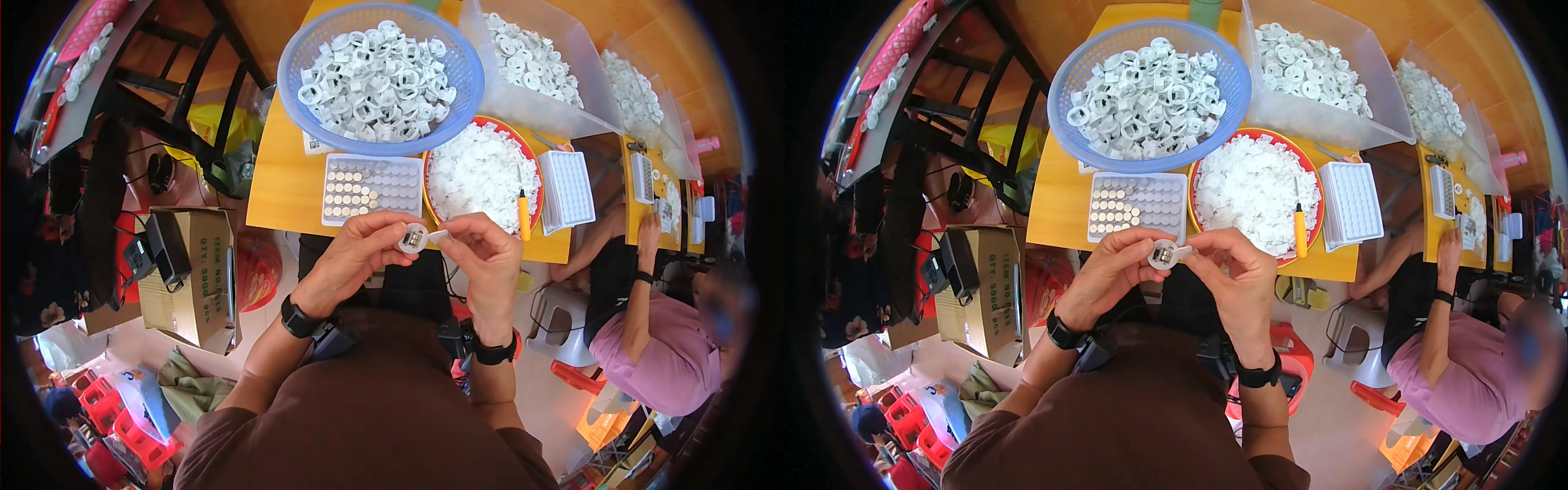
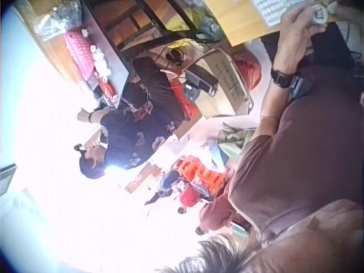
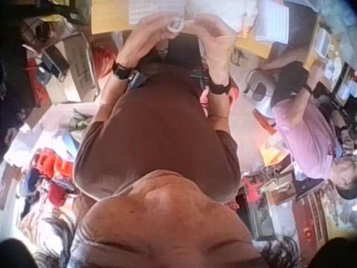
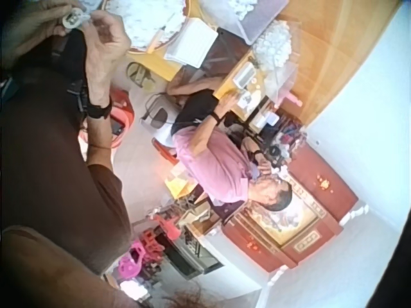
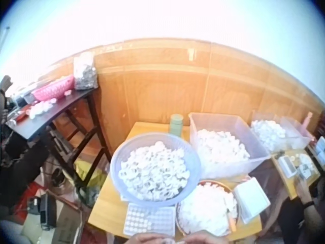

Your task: Assembling small plastic rings and internal components into a housing.

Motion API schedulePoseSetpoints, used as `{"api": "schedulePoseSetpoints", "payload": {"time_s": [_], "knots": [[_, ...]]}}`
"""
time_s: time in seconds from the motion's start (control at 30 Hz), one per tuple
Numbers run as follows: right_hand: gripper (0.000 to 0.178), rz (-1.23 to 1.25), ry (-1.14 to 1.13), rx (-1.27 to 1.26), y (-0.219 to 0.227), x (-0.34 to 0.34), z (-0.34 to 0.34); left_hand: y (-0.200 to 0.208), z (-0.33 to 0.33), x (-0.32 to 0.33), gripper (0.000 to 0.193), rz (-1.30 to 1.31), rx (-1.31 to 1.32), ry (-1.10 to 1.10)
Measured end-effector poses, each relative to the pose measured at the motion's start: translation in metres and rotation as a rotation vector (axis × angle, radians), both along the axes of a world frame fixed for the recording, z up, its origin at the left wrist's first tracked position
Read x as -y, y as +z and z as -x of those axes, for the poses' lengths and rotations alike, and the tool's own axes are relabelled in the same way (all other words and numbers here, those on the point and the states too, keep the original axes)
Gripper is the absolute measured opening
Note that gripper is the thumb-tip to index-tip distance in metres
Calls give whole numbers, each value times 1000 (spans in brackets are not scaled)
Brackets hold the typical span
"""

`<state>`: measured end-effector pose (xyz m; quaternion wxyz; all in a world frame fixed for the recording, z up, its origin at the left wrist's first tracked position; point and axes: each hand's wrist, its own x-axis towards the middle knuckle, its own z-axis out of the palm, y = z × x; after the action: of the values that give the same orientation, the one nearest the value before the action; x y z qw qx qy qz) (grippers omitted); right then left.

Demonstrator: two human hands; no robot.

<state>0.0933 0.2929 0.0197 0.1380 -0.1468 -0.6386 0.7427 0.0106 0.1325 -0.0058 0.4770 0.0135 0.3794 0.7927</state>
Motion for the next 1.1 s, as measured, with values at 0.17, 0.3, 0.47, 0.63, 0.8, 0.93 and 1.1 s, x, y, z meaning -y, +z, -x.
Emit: {"api": "schedulePoseSetpoints", "payload": {"time_s": [0.17, 0.3, 0.47, 0.63, 0.8, 0.93, 1.1], "knots": [[18, -269, 59, -4, 9, 16, 4, -5, 0, 2, 25, -4, -40, 13], [18, -336, 38, -15, 6, 20, 4, -5, 0, 3, 25, 12, -55, 13], [18, -412, 31, -15, 8, 20, 5, -2, -1, 3, 24, 52, -103, 12], [19, -405, 48, -7, 9, 19, 4, -1, -2, 3, 24, 65, -106, 11], [18, -449, 42, -1, 12, 18, 5, -2, -3, 1, 24, 64, -114, 13], [15, -494, 62, -30, 9, 17, 8, -2, -2, 3, 23, 105, -151, 19], [12, -526, 88, -7, 12, 19, 7, -6, -3, 5, 24, 129, -151, 2]]}}
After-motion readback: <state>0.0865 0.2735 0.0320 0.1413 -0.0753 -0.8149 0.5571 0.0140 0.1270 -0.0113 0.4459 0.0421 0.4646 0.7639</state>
